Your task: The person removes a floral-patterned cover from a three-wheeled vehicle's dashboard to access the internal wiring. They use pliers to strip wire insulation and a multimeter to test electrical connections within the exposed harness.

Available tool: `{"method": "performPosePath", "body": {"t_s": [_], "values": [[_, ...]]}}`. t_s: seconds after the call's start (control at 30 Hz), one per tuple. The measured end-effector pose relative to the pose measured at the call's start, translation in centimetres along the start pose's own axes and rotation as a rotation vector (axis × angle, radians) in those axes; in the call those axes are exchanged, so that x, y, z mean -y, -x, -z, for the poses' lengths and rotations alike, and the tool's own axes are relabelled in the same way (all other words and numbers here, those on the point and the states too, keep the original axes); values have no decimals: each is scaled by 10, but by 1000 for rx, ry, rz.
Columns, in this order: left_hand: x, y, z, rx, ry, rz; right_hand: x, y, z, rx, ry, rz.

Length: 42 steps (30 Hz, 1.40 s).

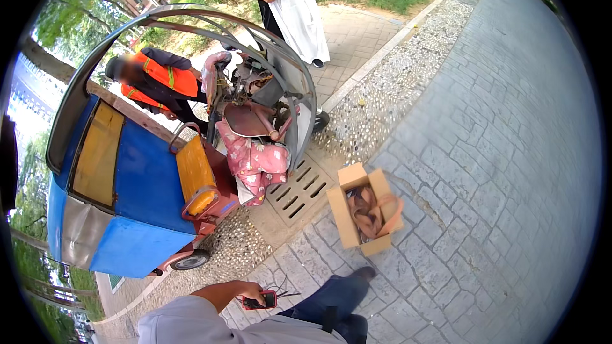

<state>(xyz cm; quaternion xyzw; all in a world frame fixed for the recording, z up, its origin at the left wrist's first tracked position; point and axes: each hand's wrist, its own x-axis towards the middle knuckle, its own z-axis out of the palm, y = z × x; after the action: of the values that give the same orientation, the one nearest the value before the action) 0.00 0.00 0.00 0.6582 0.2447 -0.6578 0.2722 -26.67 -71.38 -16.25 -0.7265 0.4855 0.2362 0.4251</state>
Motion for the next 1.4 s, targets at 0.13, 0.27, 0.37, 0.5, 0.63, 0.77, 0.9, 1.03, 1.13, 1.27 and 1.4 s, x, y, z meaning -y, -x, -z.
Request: {"method": "performPosePath", "body": {"t_s": [0.13,0.27,0.37,0.5,0.63,0.77,0.9,1.03,1.13,1.27,1.4], "values": [[-67,-11,-29,139,160,90,173,-11,50,-108,186,284],[-146,-18,-2,98,117,113,330,-34,123,-48,294,371],[-216,-17,-2,105,35,111,322,-95,160,-123,292,388],[-302,-31,44,78,211,26,344,-167,198,-11,386,333],[-372,1,92,72,635,-88,472,-186,180,62,331,351],[-417,-7,130,-99,544,-145,649,-261,124,170,437,465],[-478,-9,151,-77,746,-117,821,-337,98,228,576,616],[-520,-22,147,-41,824,-129,973,-407,102,248,697,725],[-590,21,184,-138,824,-131,1052,-485,159,123,760,782],[-623,13,198,-120,915,-104,1182,-582,216,62,826,852],[-672,6,243,-129,957,-41,1393,-526,124,52,717,709]]}}
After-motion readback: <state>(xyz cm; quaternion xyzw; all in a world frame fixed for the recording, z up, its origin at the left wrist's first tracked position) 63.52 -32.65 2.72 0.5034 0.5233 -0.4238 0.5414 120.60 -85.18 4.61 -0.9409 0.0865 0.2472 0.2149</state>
